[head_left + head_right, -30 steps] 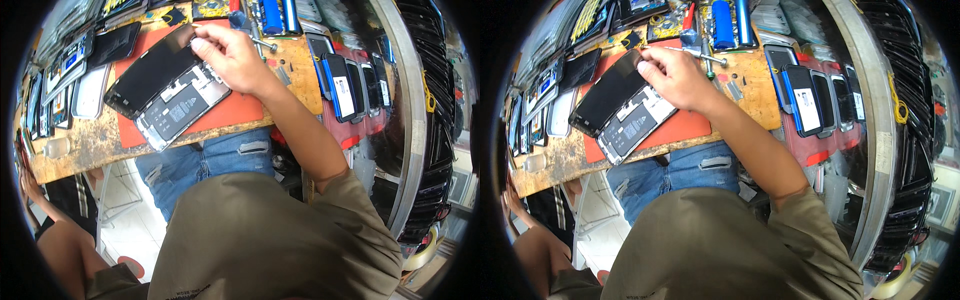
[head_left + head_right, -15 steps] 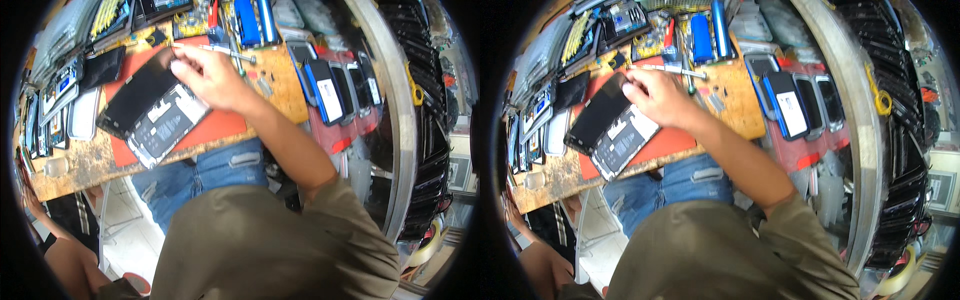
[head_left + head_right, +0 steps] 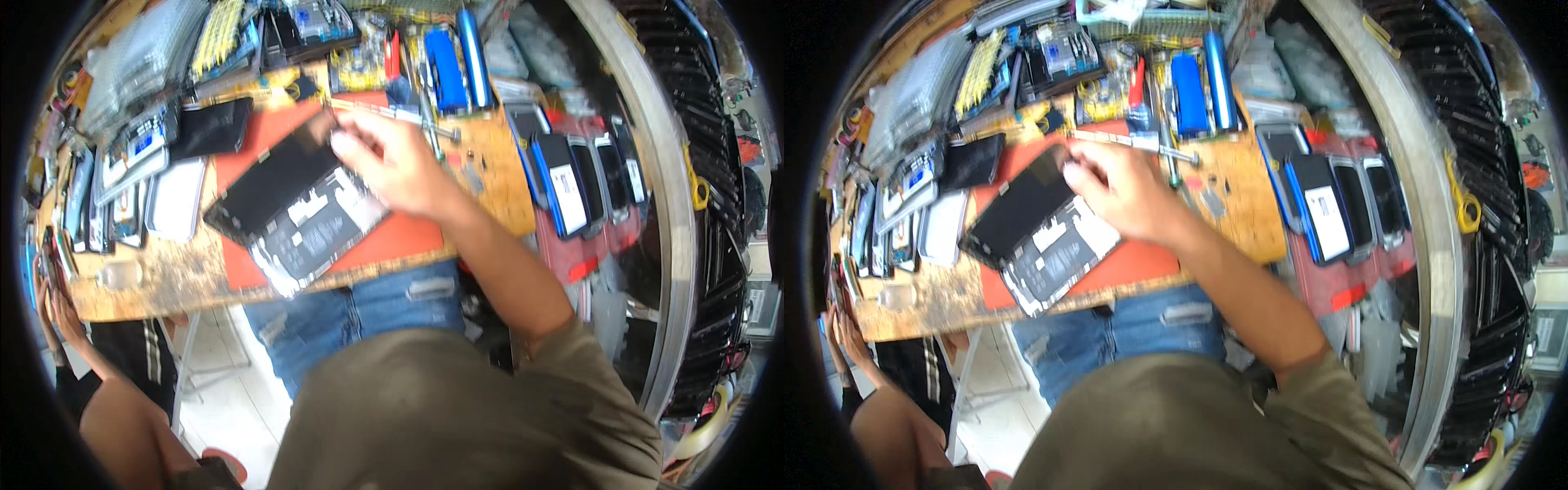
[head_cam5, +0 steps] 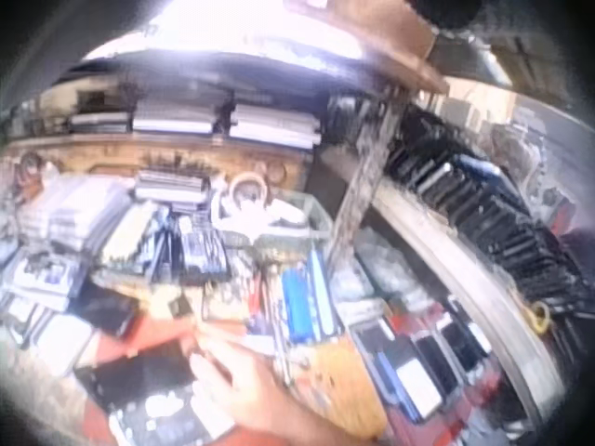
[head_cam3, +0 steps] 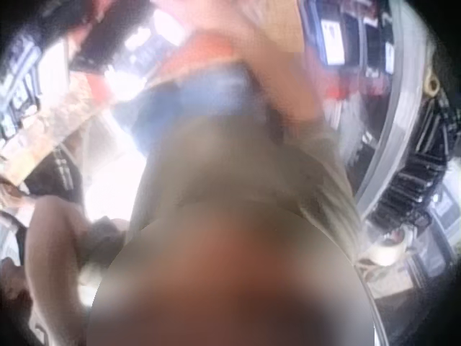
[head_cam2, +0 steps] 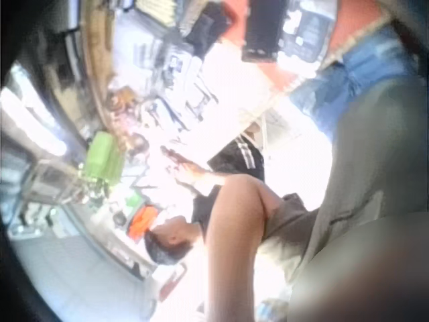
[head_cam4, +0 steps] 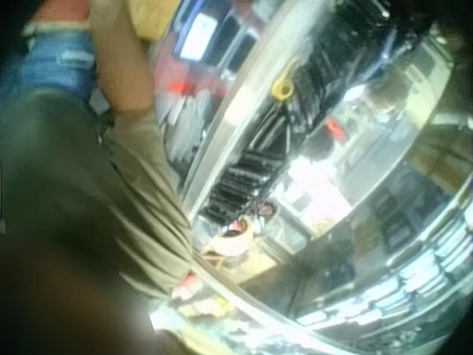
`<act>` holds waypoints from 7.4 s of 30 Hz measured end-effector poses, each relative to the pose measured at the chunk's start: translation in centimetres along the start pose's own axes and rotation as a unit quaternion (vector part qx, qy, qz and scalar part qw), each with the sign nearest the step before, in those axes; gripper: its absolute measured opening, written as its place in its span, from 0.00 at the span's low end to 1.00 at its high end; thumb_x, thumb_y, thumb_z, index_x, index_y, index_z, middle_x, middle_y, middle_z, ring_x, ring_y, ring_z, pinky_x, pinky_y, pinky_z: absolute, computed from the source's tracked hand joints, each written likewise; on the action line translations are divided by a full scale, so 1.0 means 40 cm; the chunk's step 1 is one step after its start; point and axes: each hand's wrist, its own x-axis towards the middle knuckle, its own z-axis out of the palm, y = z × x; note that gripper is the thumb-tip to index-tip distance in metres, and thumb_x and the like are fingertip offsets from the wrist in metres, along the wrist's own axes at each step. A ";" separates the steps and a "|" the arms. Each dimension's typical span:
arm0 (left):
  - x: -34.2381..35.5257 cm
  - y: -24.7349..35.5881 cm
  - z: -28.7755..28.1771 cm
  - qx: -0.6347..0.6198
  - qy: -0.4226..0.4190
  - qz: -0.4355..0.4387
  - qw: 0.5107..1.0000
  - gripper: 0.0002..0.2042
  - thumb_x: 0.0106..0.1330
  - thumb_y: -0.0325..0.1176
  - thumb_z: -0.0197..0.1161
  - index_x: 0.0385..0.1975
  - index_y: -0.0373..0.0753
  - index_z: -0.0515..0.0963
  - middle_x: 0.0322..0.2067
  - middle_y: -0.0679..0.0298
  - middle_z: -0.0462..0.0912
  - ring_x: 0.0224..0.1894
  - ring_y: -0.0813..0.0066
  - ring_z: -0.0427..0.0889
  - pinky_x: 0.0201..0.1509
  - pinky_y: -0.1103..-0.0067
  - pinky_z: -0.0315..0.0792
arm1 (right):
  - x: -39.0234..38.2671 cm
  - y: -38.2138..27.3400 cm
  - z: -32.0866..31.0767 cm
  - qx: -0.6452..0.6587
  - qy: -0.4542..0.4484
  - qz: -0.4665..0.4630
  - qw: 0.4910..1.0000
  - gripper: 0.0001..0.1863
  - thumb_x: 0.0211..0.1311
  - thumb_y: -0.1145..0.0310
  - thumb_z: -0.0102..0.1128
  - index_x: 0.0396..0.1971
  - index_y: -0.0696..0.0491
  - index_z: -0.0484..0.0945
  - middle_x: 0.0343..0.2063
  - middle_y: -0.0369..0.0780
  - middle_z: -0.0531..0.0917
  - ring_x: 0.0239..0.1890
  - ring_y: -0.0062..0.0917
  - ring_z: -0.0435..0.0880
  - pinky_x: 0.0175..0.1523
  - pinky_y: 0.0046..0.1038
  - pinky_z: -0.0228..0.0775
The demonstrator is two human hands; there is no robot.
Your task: The person disassembles a smartphone by removing the back cover and internal components using a screwdriver and prying tool. They then reassemble the device by reconnecting internal parts and securing the back cover.
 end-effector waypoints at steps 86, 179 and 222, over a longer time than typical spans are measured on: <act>-0.217 0.558 0.356 -0.332 0.077 0.006 0.940 0.09 0.55 0.27 0.73 0.35 0.36 0.92 0.47 0.56 0.86 0.47 0.54 0.85 0.52 0.64 0.78 | 0.170 -0.062 -0.098 -0.423 -0.109 -0.148 0.887 0.08 0.68 0.71 0.70 0.42 0.59 0.86 0.38 0.46 0.85 0.40 0.43 0.87 0.48 0.41 0.79; -0.186 0.563 0.369 -0.366 0.097 -0.126 0.917 0.05 0.64 0.19 0.72 0.38 0.33 0.87 0.59 0.49 0.81 0.49 0.54 0.88 0.53 0.65 0.82 | -0.044 -0.174 0.065 -0.167 -0.002 -0.201 0.965 0.13 0.65 0.86 0.65 0.41 0.59 0.69 0.33 0.45 0.84 0.31 0.34 0.88 0.36 0.32 0.80; -0.170 0.553 0.376 -0.384 0.097 -0.153 0.905 0.06 0.66 0.20 0.71 0.41 0.33 0.87 0.57 0.49 0.83 0.47 0.51 0.87 0.52 0.65 0.81 | -0.018 -0.245 0.114 -0.587 -0.219 -0.312 0.714 0.03 0.54 0.71 0.69 0.24 0.52 0.85 0.22 0.36 0.87 0.24 0.25 0.89 0.27 0.30 0.76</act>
